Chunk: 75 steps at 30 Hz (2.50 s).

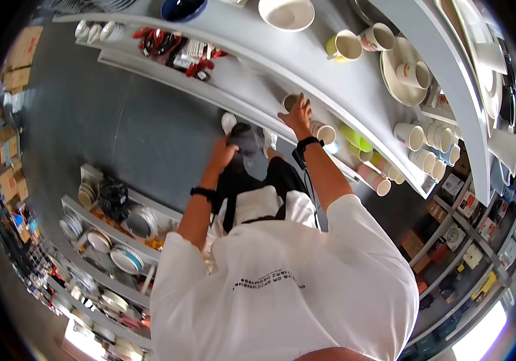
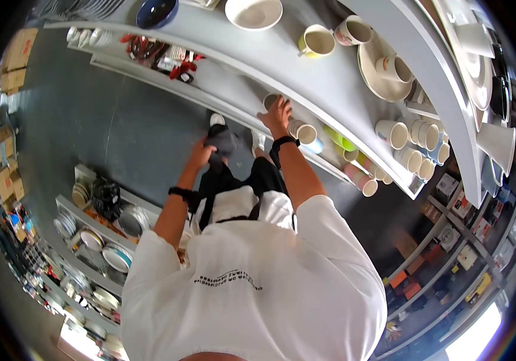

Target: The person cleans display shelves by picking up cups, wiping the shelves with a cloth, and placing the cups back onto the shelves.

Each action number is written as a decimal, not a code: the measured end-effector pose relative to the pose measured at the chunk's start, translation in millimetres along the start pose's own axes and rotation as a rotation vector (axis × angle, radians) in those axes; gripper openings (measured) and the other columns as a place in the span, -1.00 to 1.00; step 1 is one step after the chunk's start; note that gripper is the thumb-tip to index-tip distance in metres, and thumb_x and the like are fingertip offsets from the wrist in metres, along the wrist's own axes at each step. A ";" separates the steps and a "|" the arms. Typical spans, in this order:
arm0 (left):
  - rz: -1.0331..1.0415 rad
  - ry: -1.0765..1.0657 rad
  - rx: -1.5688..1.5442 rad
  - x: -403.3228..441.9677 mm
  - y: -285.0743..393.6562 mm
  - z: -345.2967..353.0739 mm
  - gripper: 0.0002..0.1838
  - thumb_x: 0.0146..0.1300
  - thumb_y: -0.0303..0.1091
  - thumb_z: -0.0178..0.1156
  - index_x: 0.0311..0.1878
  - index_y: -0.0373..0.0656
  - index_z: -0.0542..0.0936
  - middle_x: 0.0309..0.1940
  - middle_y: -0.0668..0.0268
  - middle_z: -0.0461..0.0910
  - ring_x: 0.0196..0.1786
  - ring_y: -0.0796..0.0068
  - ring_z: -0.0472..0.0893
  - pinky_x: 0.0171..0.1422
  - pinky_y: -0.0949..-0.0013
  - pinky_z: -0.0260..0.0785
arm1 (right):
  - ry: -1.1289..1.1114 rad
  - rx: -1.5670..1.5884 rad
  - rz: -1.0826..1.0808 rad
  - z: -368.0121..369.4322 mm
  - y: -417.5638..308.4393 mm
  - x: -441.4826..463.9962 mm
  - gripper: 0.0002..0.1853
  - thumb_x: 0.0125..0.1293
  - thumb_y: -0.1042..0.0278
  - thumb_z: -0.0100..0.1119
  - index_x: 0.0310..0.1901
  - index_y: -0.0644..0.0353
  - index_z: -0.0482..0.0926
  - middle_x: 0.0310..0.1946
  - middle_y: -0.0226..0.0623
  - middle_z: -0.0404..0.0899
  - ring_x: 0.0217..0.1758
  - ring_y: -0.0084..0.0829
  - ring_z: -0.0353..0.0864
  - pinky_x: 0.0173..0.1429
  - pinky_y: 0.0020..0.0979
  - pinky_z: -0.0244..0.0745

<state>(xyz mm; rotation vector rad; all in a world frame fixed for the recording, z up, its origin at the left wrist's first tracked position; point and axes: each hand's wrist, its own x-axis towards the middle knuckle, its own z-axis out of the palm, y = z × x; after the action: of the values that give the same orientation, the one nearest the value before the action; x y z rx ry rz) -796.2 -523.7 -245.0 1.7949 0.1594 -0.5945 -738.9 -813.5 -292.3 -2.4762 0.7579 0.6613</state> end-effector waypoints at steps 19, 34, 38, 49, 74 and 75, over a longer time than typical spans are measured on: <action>0.394 -0.317 0.590 70.2 98.3 -100.7 0.01 0.02 0.10 0.49 0.48 0.01 0.20 -0.35 -0.01 0.67 -0.28 -0.22 0.65 -0.17 -0.05 0.50 | 0.272 0.237 -0.397 -138.5 -151.8 -196.4 0.07 -0.14 0.15 0.67 0.36 0.23 0.16 0.13 0.08 0.51 0.20 0.06 0.57 0.19 -0.09 0.55; 0.395 -0.367 0.267 38.8 98.6 -111.7 -0.16 0.07 -0.02 0.50 0.40 0.01 0.34 -0.02 0.13 0.71 0.00 -0.05 0.69 0.02 0.10 0.57 | 0.012 0.249 -0.718 -100.8 -193.4 -189.6 0.09 -0.10 -0.01 0.66 0.39 0.23 0.20 0.31 -0.08 0.40 0.24 -0.03 0.51 0.25 -0.12 0.52; 0.348 -0.213 0.158 37.4 68.6 -114.4 -0.21 0.07 -0.15 0.55 0.34 -0.08 0.40 0.14 0.17 0.65 0.12 0.11 0.68 0.12 0.20 0.55 | -0.274 0.525 -0.572 -67.1 -161.9 -161.9 0.25 -0.05 0.02 0.66 0.55 0.16 -0.03 0.58 -0.17 0.05 0.42 -0.11 0.38 0.39 -0.18 0.42; 0.132 -0.104 -0.244 41.9 60.9 -81.4 -0.32 0.09 -0.19 0.55 0.24 -0.22 0.51 0.13 0.17 0.60 0.15 0.27 0.60 0.26 0.28 0.44 | -0.232 0.611 -0.574 13.4 -133.7 -139.1 -0.04 0.03 0.48 0.44 0.47 -0.04 0.12 0.00 0.00 0.64 0.06 -0.04 0.69 0.20 -0.12 0.52; 0.155 -0.137 0.037 28.4 -16.5 -81.8 -0.35 0.06 -0.47 0.45 0.29 -0.10 0.50 0.17 0.04 0.50 0.19 -0.02 0.51 0.30 0.13 0.41 | 0.164 -0.058 0.016 81.9 -10.8 26.8 -0.10 0.10 -0.22 0.40 0.44 -0.20 0.22 0.51 0.24 -0.17 0.47 0.56 -0.07 0.35 0.46 0.16; 0.168 -0.120 0.019 29.6 -23.3 -81.3 -0.36 0.08 -0.47 0.44 0.28 -0.10 0.50 0.16 0.04 0.50 0.19 -0.01 0.51 0.30 0.14 0.41 | 0.166 -0.070 -0.001 89.2 -19.0 36.1 -0.10 0.10 -0.22 0.40 0.44 -0.20 0.22 0.51 0.24 -0.17 0.47 0.56 -0.07 0.35 0.46 0.16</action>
<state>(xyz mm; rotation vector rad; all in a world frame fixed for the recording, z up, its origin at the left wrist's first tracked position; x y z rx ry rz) -754.7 -446.5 -263.5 1.7653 -0.0792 -0.5826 -728.2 -764.2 -376.4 -2.6196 0.8066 0.4935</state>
